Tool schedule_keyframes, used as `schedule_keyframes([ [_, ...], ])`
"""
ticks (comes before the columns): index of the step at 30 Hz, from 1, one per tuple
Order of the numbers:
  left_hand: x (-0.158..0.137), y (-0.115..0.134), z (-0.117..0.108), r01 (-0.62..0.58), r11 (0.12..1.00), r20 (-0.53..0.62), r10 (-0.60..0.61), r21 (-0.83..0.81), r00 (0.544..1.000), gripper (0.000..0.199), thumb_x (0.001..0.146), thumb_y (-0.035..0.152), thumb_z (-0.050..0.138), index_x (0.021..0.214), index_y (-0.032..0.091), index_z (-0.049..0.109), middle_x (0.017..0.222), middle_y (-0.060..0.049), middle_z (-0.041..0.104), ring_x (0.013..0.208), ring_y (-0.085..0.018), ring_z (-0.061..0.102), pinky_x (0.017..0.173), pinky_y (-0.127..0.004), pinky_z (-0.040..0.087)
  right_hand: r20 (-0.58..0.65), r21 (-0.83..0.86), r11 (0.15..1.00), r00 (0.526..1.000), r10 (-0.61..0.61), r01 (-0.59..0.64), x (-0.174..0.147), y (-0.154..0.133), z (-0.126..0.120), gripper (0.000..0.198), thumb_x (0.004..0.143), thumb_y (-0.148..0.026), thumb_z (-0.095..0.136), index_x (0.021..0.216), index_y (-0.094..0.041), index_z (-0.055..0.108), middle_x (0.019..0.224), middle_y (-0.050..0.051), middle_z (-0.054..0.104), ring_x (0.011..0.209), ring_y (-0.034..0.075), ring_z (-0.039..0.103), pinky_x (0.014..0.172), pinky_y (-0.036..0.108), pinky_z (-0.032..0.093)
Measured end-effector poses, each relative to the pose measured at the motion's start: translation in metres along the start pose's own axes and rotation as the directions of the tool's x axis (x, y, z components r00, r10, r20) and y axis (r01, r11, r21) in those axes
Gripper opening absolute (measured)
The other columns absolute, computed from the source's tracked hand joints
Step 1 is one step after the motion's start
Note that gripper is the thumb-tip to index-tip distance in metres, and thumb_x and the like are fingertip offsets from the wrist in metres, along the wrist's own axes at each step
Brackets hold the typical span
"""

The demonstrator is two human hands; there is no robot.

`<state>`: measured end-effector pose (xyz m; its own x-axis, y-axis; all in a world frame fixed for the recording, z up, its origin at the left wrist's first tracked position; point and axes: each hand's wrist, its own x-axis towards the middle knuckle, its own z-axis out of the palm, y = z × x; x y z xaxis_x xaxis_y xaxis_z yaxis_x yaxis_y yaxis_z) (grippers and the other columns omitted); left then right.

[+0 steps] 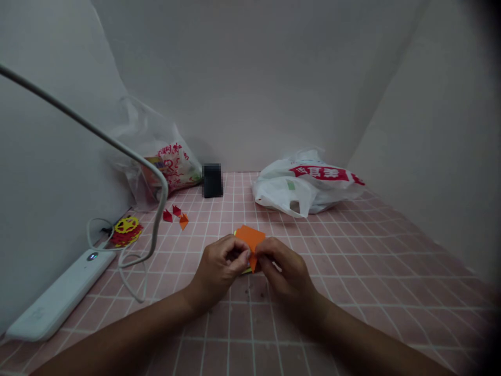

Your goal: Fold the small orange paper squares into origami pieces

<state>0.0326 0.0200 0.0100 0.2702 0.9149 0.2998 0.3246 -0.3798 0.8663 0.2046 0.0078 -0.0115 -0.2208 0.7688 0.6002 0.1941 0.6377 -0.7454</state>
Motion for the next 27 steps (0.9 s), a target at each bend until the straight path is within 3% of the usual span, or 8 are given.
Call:
schedule_keyframes([
  [4,-0.0004,-0.0008,0.0001,-0.132,0.979,-0.052,0.141,0.153,0.989,0.012,0.084,0.015,0.058,0.073,0.016,0.061,0.07,-0.001,0.059,0.062,-0.013,0.056,0.058,-0.023,0.042,0.029,0.208,0.945,0.968,0.251,-0.251,-0.0008,0.0001,-0.0002,0.007,0.097,-0.025,0.049,0.096,-0.022,0.055,0.078,0.0,0.057,0.067,0.015,0.058,0.062,0.029,0.049],
  [7,-0.0015,-0.001,0.0001,-0.217,0.948,-0.034,0.231,0.232,0.972,0.012,0.085,0.013,0.058,0.073,0.016,0.059,0.069,-0.001,0.059,0.063,-0.013,0.056,0.06,-0.024,0.042,0.061,0.167,0.936,0.95,0.305,-0.311,-0.0005,0.0008,0.0006,0.01,0.092,-0.029,0.058,0.087,-0.02,0.058,0.075,0.001,0.059,0.066,0.015,0.057,0.06,0.028,0.047],
  [14,-0.003,-0.0028,0.0005,-0.226,0.952,0.001,0.231,0.209,0.973,0.008,0.087,0.016,0.058,0.08,0.015,0.062,0.074,-0.003,0.062,0.067,-0.015,0.06,0.063,-0.026,0.046,0.004,0.04,0.963,0.964,0.267,-0.267,0.0004,0.0013,0.0023,0.015,0.09,-0.023,0.057,0.076,-0.02,0.057,0.07,0.001,0.057,0.062,0.015,0.055,0.057,0.027,0.043],
  [22,-0.0025,-0.0046,0.0027,-0.151,0.979,-0.027,0.156,0.137,0.987,0.009,0.085,0.014,0.058,0.077,0.015,0.062,0.072,-0.002,0.062,0.064,-0.013,0.059,0.06,-0.024,0.046,-0.005,-0.027,0.984,0.984,0.176,-0.176,-0.001,0.0008,0.0028,0.009,0.09,-0.018,0.056,0.081,-0.019,0.057,0.077,0.003,0.058,0.068,0.016,0.057,0.06,0.028,0.045],
  [27,-0.0037,-0.0066,0.0038,-0.175,0.972,-0.026,0.181,0.155,0.983,0.007,0.084,0.013,0.059,0.078,0.015,0.061,0.072,-0.001,0.061,0.064,-0.013,0.059,0.06,-0.023,0.045,-0.026,-0.035,0.985,0.985,0.168,-0.169,-0.0014,0.0013,0.0047,0.008,0.088,-0.015,0.056,0.082,-0.019,0.057,0.076,0.002,0.059,0.067,0.015,0.057,0.061,0.028,0.044],
])
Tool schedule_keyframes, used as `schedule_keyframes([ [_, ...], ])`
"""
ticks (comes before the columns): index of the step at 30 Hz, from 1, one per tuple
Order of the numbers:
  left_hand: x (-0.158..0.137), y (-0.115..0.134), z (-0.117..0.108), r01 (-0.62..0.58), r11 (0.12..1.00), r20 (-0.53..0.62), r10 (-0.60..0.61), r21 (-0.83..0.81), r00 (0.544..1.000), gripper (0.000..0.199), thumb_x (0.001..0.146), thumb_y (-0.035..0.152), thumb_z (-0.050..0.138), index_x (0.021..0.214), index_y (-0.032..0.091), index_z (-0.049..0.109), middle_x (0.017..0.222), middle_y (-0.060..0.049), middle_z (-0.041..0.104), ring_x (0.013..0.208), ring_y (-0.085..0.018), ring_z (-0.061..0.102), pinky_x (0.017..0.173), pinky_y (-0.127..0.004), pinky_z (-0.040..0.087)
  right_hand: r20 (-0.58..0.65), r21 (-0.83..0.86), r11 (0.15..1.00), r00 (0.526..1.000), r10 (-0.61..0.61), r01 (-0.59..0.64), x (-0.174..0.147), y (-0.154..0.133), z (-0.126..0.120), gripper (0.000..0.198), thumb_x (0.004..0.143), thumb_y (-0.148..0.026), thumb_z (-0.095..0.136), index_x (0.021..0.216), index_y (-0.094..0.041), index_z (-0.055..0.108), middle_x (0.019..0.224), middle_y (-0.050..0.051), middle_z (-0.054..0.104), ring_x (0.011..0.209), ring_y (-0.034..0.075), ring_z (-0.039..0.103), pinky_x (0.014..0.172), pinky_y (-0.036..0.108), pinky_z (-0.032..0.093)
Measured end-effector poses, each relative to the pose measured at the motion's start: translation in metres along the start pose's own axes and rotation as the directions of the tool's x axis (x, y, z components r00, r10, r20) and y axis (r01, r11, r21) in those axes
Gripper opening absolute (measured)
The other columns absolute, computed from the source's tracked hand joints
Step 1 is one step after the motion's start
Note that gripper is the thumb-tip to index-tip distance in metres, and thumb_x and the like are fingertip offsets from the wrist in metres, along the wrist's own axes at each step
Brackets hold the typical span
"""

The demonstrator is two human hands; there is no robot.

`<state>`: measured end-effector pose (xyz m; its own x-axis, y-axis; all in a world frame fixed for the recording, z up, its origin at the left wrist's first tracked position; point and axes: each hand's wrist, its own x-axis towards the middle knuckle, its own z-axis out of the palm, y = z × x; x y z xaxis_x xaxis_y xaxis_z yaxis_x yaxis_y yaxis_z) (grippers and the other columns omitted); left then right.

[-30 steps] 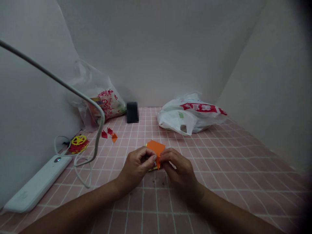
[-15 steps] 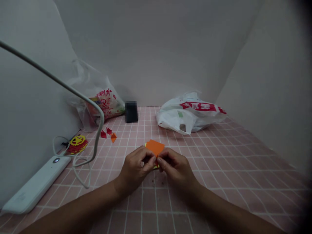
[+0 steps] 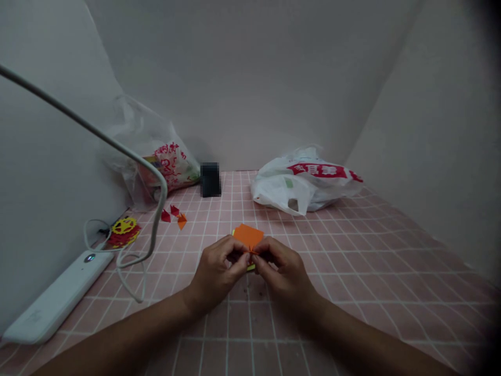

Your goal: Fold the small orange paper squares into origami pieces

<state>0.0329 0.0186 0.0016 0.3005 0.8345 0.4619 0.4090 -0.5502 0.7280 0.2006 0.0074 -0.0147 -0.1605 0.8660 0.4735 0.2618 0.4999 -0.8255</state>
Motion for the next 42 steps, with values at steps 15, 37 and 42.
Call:
schedule_keyframes([
  [15,0.002,-0.0004,0.0014,0.125,0.986,0.094,-0.114,-0.111,0.989,0.003,0.084,0.019,0.058,0.081,0.017,0.057,0.077,-0.002,0.061,0.07,-0.016,0.059,0.064,-0.027,0.047,-0.026,0.003,1.0,1.0,0.004,-0.004,-0.0002,0.0005,-0.0003,0.008,0.088,-0.015,0.055,0.081,-0.02,0.054,0.074,0.0,0.055,0.065,0.015,0.054,0.06,0.028,0.042],
  [37,0.0003,-0.0023,-0.0028,-0.129,0.988,-0.006,0.13,0.087,0.991,0.009,0.09,0.012,0.057,0.083,0.017,0.059,0.076,-0.002,0.061,0.069,-0.015,0.059,0.065,-0.026,0.047,0.055,-0.019,1.0,0.998,-0.004,0.005,-0.0012,-0.0045,-0.0017,0.012,0.093,-0.018,0.051,0.085,-0.02,0.059,0.072,0.001,0.061,0.065,0.016,0.059,0.06,0.028,0.045],
  [42,-0.0004,-0.005,-0.003,-0.21,0.971,0.021,0.209,0.118,0.978,0.01,0.092,0.01,0.055,0.088,0.016,0.061,0.078,-0.004,0.066,0.073,-0.017,0.063,0.068,-0.028,0.049,0.065,-0.004,0.999,0.997,0.033,-0.033,-0.0004,-0.0047,-0.0036,0.012,0.093,-0.019,0.051,0.085,-0.021,0.06,0.066,-0.001,0.059,0.058,0.014,0.056,0.056,0.027,0.044],
])
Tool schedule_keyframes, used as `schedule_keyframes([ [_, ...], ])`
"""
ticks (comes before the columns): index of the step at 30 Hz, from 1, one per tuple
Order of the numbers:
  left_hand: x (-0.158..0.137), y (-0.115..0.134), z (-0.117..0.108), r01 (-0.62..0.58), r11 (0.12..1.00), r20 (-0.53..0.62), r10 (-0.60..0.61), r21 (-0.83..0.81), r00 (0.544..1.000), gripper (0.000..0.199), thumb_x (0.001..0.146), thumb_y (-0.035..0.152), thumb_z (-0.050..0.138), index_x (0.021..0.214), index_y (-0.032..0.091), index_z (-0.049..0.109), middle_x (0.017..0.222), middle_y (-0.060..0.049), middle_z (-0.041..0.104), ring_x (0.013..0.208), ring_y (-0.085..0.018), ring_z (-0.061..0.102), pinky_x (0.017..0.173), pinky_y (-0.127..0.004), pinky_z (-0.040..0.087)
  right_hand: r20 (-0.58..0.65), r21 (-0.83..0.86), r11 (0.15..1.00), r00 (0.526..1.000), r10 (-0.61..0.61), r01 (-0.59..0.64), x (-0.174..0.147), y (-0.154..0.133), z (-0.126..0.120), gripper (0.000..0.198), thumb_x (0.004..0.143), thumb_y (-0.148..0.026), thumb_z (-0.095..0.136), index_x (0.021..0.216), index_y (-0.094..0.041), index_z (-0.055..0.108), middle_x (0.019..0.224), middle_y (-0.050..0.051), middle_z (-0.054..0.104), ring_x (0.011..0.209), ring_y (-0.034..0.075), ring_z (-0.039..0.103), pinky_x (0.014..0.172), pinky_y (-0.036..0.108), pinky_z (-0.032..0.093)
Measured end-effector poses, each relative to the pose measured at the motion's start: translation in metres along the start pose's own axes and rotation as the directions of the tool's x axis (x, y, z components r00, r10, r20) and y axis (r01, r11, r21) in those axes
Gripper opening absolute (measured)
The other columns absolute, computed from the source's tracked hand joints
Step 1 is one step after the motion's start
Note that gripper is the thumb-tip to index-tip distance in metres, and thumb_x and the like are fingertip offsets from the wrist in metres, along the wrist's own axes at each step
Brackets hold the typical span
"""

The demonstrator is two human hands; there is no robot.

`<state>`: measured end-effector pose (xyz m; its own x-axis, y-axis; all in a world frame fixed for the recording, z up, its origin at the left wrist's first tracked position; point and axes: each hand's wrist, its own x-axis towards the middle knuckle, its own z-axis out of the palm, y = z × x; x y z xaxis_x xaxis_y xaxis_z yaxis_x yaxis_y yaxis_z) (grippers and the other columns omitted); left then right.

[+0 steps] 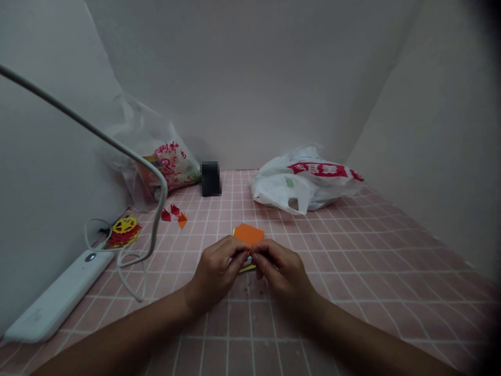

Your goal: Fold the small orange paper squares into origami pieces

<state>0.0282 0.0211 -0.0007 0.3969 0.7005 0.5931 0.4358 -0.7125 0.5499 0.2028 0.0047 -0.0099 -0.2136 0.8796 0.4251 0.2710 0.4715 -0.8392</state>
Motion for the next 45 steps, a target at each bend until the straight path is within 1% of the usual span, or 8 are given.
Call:
schedule_keyframes([
  [9,0.002,0.005,-0.003,-0.004,0.997,0.042,0.007,-0.083,0.999,0.011,0.09,0.013,0.057,0.097,0.016,0.065,0.084,-0.007,0.07,0.077,-0.018,0.065,0.07,-0.029,0.051,-0.009,0.015,1.0,1.0,0.001,-0.001,0.0,-0.001,0.001,0.017,0.096,-0.022,0.049,0.083,-0.02,0.06,0.067,0.0,0.059,0.058,0.014,0.056,0.056,0.027,0.044],
  [15,0.003,0.001,-0.003,0.178,0.976,0.08,-0.168,-0.127,0.982,0.016,0.093,0.02,0.053,0.088,0.016,0.068,0.077,-0.006,0.069,0.071,-0.016,0.064,0.065,-0.026,0.049,0.023,0.054,0.998,0.999,0.023,-0.024,0.001,-0.001,0.0,0.015,0.096,-0.023,0.049,0.087,-0.02,0.06,0.068,-0.001,0.06,0.057,0.013,0.056,0.056,0.026,0.044],
  [21,0.006,0.002,-0.005,0.266,0.952,0.141,-0.246,-0.15,0.959,0.019,0.09,0.022,0.054,0.078,0.017,0.067,0.069,-0.002,0.065,0.065,-0.015,0.06,0.061,-0.025,0.045,-0.109,-0.009,0.999,0.993,0.036,-0.037,0.007,0.0,-0.005,0.008,0.086,-0.026,0.064,0.089,-0.02,0.06,0.079,0.002,0.058,0.068,0.016,0.055,0.061,0.028,0.044],
  [24,0.009,0.003,-0.006,0.402,0.879,0.238,-0.346,-0.256,0.908,0.02,0.089,0.026,0.055,0.075,0.017,0.065,0.065,-0.001,0.063,0.062,-0.014,0.058,0.059,-0.025,0.045,0.01,0.045,0.991,0.992,0.124,-0.124,0.01,0.001,-0.005,0.008,0.086,-0.026,0.063,0.081,-0.019,0.063,0.078,0.003,0.062,0.071,0.017,0.057,0.064,0.029,0.045],
  [27,0.011,0.002,-0.006,0.551,0.742,0.309,-0.46,-0.381,0.833,0.021,0.085,0.032,0.059,0.071,0.016,0.061,0.061,0.0,0.061,0.057,-0.013,0.057,0.057,-0.025,0.045,0.101,0.202,0.947,0.967,0.235,-0.251,0.011,0.005,-0.004,0.014,0.086,-0.028,0.061,0.075,-0.018,0.062,0.072,0.002,0.063,0.068,0.016,0.057,0.063,0.029,0.045],
  [33,0.011,-0.003,-0.006,0.637,0.569,0.419,-0.48,-0.52,0.771,0.024,0.081,0.036,0.066,0.071,0.015,0.058,0.059,0.003,0.058,0.051,-0.009,0.052,0.054,-0.022,0.042,0.288,0.448,0.762,0.882,0.373,-0.468,0.014,0.006,-0.007,0.026,0.077,-0.039,0.072,0.07,-0.017,0.06,0.062,-0.002,0.06,0.054,0.011,0.052,0.053,0.023,0.04],
  [39,0.009,0.0,-0.002,0.667,0.401,0.487,-0.465,-0.628,0.739,0.028,0.086,0.042,0.062,0.076,0.016,0.059,0.071,0.0,0.061,0.056,-0.01,0.057,0.057,-0.024,0.048,0.236,0.592,0.655,0.878,0.417,-0.47,0.016,0.003,-0.007,0.03,0.072,-0.042,0.076,0.071,-0.017,0.06,0.064,-0.002,0.063,0.051,0.009,0.05,0.053,0.023,0.039],
  [45,0.009,0.004,-0.001,0.681,0.386,0.509,-0.46,-0.623,0.727,0.026,0.08,0.04,0.067,0.074,0.016,0.058,0.067,0.0,0.063,0.052,-0.01,0.058,0.053,-0.023,0.047,0.231,0.648,0.607,0.878,0.419,-0.46,0.014,0.008,-0.004,0.026,0.074,-0.039,0.076,0.073,-0.018,0.061,0.06,-0.002,0.062,0.05,0.01,0.051,0.052,0.023,0.039],
])
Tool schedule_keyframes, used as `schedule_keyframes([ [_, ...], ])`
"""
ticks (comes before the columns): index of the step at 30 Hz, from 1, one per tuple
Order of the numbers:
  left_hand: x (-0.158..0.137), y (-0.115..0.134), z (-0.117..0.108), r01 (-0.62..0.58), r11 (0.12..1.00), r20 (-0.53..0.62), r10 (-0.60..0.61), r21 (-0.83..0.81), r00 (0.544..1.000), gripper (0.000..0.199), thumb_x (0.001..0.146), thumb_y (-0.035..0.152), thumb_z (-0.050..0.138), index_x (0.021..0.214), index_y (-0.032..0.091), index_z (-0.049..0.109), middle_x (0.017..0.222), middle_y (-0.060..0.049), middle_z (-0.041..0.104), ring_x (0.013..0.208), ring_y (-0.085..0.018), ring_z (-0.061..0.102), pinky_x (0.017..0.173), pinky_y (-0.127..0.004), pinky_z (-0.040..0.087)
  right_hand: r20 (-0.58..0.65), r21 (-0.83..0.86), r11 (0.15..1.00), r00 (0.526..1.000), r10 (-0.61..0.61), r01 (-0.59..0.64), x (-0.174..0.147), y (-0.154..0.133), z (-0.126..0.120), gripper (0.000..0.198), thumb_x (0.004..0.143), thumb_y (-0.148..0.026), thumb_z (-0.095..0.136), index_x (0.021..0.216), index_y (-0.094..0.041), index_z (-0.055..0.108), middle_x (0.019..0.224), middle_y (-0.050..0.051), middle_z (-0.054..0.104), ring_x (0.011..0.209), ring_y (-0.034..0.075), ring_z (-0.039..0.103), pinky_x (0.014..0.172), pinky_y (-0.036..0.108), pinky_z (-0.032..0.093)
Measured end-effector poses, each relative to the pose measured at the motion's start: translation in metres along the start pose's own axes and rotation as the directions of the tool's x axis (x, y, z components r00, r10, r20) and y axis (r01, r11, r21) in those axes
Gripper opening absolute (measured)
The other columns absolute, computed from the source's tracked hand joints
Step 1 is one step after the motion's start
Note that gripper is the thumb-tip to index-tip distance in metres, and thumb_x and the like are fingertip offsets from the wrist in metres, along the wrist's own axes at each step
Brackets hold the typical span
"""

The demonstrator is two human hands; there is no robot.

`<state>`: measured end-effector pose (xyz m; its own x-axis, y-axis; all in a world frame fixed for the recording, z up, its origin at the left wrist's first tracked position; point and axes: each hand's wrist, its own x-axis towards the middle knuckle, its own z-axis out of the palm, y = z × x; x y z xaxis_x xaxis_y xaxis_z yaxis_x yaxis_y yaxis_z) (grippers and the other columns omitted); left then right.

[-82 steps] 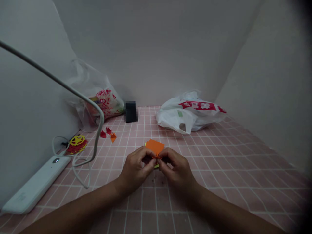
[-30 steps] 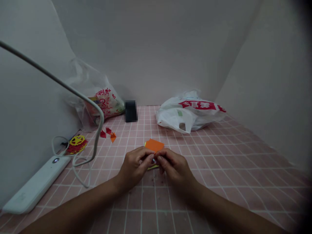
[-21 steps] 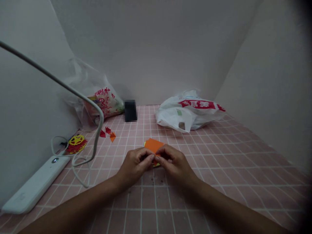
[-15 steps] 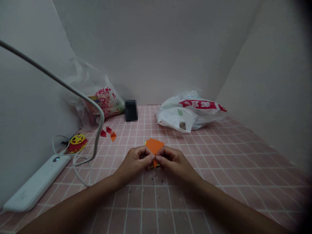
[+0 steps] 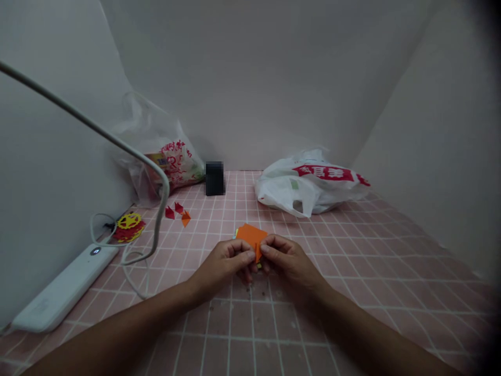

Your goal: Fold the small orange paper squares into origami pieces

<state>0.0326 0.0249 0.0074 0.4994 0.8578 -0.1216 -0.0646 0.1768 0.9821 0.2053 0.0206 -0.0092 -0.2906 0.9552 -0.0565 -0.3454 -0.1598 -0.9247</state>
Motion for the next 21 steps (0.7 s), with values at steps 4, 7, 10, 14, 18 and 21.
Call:
schedule_keyframes([
  [4,0.001,-0.002,0.0,0.005,1.0,-0.038,-0.006,-0.031,0.999,0.021,0.078,0.033,0.069,0.077,0.015,0.058,0.067,0.001,0.065,0.052,-0.009,0.059,0.053,-0.022,0.048,-0.02,0.007,1.0,1.0,-0.009,0.01,0.001,0.005,-0.001,0.024,0.075,-0.038,0.075,0.073,-0.017,0.062,0.061,-0.001,0.063,0.051,0.01,0.051,0.053,0.023,0.039],
  [7,0.003,-0.004,0.0,0.01,0.996,-0.06,-0.015,-0.084,0.998,0.019,0.076,0.029,0.07,0.08,0.016,0.057,0.068,0.001,0.067,0.054,-0.009,0.061,0.055,-0.022,0.048,-0.055,0.01,1.0,0.998,-0.018,0.019,0.001,0.007,0.0,0.024,0.075,-0.037,0.075,0.073,-0.018,0.062,0.062,-0.001,0.064,0.052,0.011,0.052,0.054,0.024,0.04],
  [10,0.003,-0.005,0.001,-0.016,0.995,-0.07,0.009,-0.096,0.997,0.018,0.076,0.026,0.07,0.082,0.016,0.056,0.069,0.001,0.066,0.056,-0.009,0.062,0.057,-0.023,0.048,-0.104,-0.001,1.0,0.994,-0.028,0.028,0.0,0.008,0.002,0.024,0.075,-0.037,0.075,0.073,-0.018,0.06,0.058,-0.002,0.061,0.051,0.011,0.052,0.056,0.025,0.04],
  [14,-0.001,-0.004,0.005,-0.129,0.992,-0.111,0.126,-0.018,0.986,0.013,0.081,0.024,0.065,0.087,0.017,0.056,0.073,0.002,0.064,0.062,-0.01,0.063,0.061,-0.024,0.049,-0.135,0.013,0.999,0.99,-0.044,0.046,0.0,0.008,0.002,0.027,0.076,-0.039,0.075,0.072,-0.018,0.06,0.053,-0.004,0.058,0.049,0.011,0.05,0.054,0.024,0.037],
  [18,-0.003,-0.007,0.007,-0.209,0.968,-0.118,0.225,0.137,0.967,0.01,0.083,0.022,0.065,0.089,0.017,0.059,0.081,-0.001,0.065,0.074,-0.013,0.065,0.069,-0.026,0.051,-0.17,0.062,0.997,0.985,-0.038,0.049,0.0,0.008,0.003,0.026,0.075,-0.038,0.077,0.073,-0.018,0.06,0.051,-0.005,0.057,0.048,0.01,0.049,0.053,0.023,0.035],
  [21,-0.002,-0.013,0.006,-0.223,0.932,-0.15,0.273,0.286,0.95,0.011,0.08,0.021,0.068,0.088,0.017,0.061,0.083,-0.002,0.067,0.075,-0.014,0.065,0.07,-0.027,0.051,-0.189,0.074,0.996,0.981,-0.035,0.05,-0.001,0.009,0.004,0.026,0.074,-0.037,0.078,0.072,-0.018,0.06,0.05,-0.005,0.057,0.048,0.009,0.048,0.054,0.023,0.035],
])
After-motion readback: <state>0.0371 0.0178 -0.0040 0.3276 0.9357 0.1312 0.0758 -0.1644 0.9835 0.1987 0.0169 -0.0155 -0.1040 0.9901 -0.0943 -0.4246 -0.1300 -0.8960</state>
